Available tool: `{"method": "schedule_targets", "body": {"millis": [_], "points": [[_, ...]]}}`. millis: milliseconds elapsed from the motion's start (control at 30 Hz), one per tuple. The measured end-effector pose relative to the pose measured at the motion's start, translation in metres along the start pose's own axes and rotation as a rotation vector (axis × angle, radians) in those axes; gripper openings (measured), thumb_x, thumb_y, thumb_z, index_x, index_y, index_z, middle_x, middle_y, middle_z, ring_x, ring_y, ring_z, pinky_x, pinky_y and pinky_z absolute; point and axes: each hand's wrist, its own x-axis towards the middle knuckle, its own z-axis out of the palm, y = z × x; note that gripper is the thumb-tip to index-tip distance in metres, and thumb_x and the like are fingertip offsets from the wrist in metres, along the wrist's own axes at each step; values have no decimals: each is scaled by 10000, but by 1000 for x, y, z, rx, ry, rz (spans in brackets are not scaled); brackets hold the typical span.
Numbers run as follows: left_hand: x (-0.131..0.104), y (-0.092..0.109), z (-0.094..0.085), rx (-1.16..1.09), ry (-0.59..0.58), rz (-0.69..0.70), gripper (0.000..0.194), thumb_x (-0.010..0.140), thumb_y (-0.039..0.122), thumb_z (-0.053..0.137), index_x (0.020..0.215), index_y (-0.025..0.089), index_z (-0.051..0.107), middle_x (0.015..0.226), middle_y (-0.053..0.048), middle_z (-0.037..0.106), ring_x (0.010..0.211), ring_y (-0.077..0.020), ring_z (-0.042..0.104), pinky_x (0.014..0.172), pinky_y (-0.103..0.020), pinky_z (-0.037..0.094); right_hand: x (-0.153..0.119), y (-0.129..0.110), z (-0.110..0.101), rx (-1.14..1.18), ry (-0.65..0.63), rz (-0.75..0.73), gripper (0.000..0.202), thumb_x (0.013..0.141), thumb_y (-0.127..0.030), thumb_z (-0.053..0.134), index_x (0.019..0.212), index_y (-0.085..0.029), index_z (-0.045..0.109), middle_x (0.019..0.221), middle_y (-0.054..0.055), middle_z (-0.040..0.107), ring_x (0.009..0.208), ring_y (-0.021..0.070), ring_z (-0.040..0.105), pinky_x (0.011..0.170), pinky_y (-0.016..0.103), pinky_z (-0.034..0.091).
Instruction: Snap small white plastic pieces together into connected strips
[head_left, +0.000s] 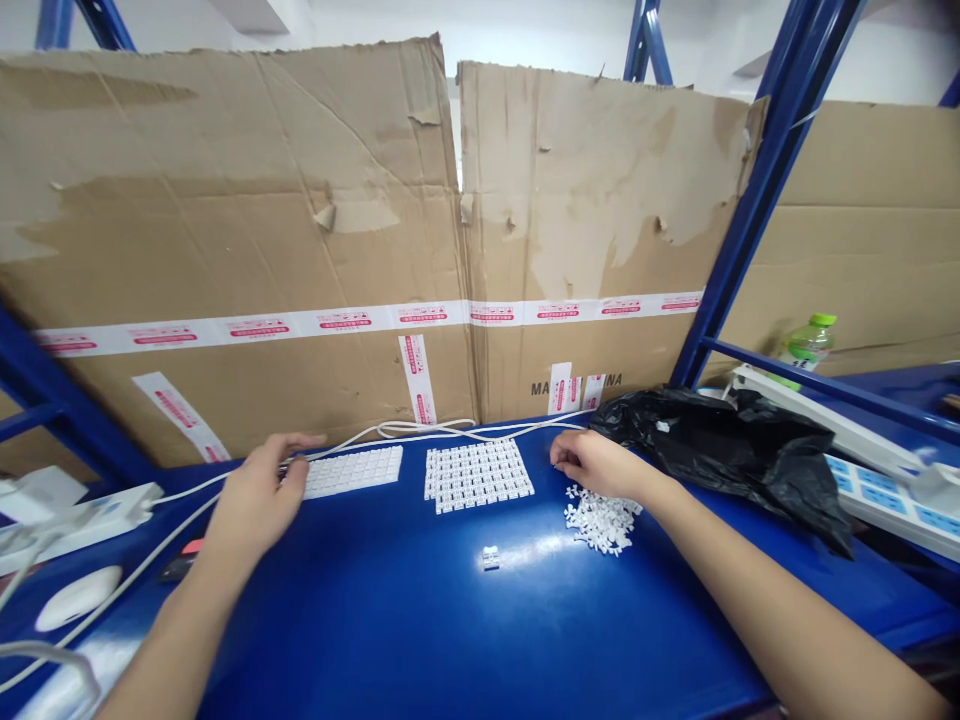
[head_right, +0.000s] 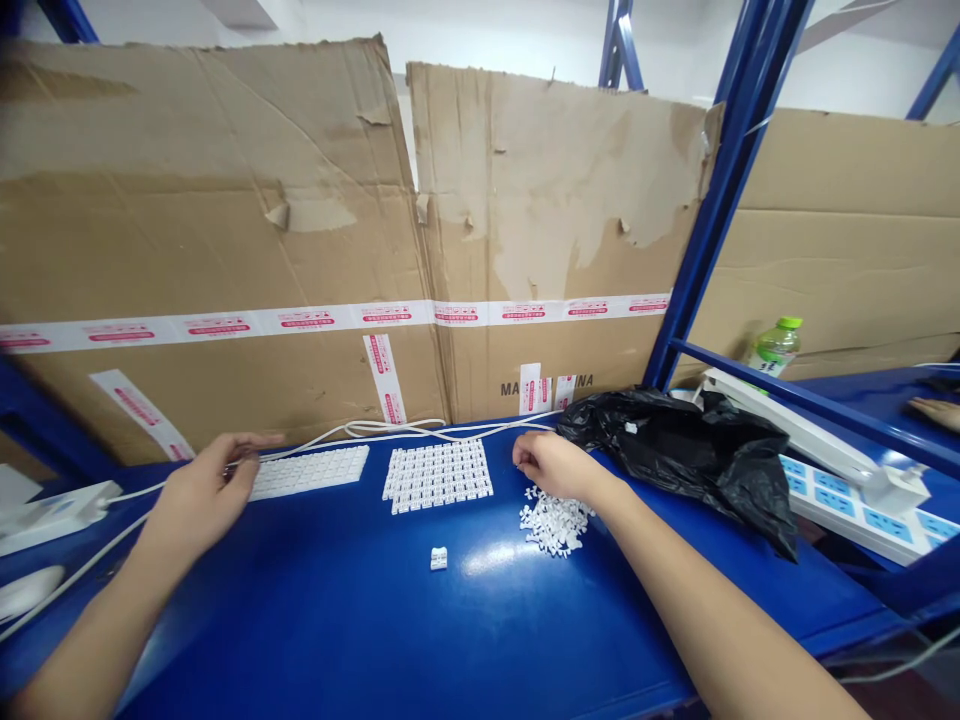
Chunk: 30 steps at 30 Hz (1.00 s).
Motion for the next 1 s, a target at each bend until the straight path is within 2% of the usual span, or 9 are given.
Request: {"method": "schedule_targets", "body": {"millis": [33,100,167,200,300,400,567,700,1000], "points": [[-3,10,4,-53,2,69,333,971,311,474,1194,218,703,1289,-112,819,1207,-342,755,975,-437,595,0,0,-1,-5,24,3,167,899,-48,608,904,-184,706,881,48,747,771,190,660,754,307,491],[-13,33,11,-138,-30,188,309,992,368,491,1127,223,728,1203,-108,826,1101,-311,773,891,-380,610,1,-4,-4,12,79,5,148,899,-60,622,899,-184,702,879,47,739,761,186,656,745,307,497],[-26,59,17,-229,-123,308,291,1032,401,513,1113,233,738,1146,-91,823,1011,-275,769,807,-334,610,1,-12,-8,62,136,-6,131,904,-74,636,910,-188,702,888,42,737,760,179,656,744,303,508],[-34,72,20,-271,-167,378,279,1047,385,515,1111,239,744,1114,-80,820,984,-261,764,841,-341,609,1,-18,-9,97,159,-19,123,913,-86,643,922,-192,704,897,38,739,765,175,658,750,301,517],[-58,107,29,-397,-373,501,237,1089,312,504,1132,257,731,1079,-60,800,944,-229,748,868,-345,608,-3,-45,-11,234,186,-87,84,951,-133,659,951,-204,705,938,31,743,797,164,674,778,296,550],[-77,128,38,-460,-550,547,172,1047,283,613,1183,283,718,1132,-54,788,957,-228,736,848,-345,609,-8,-76,-5,393,119,-203,78,955,-132,672,954,-203,704,945,30,736,827,161,690,805,297,578],[-89,135,53,-475,-637,549,296,964,266,742,1255,295,703,1080,-41,753,962,-241,720,881,-373,603,-14,-102,16,527,-16,-316,198,892,-35,687,950,-220,730,976,28,761,899,173,723,821,289,586],[-87,133,62,-471,-644,549,227,988,228,705,1209,277,691,1023,-27,734,934,-229,706,873,-360,579,-15,-106,25,507,-33,-342,234,880,-4,678,947,-223,728,962,19,767,895,169,719,827,281,569],[-86,129,66,-416,-632,511,198,998,209,722,1181,272,678,1087,-23,765,940,-232,707,842,-353,545,-16,-110,40,503,8,-331,95,979,-137,710,971,-230,728,971,24,791,902,172,753,864,291,585]]}}
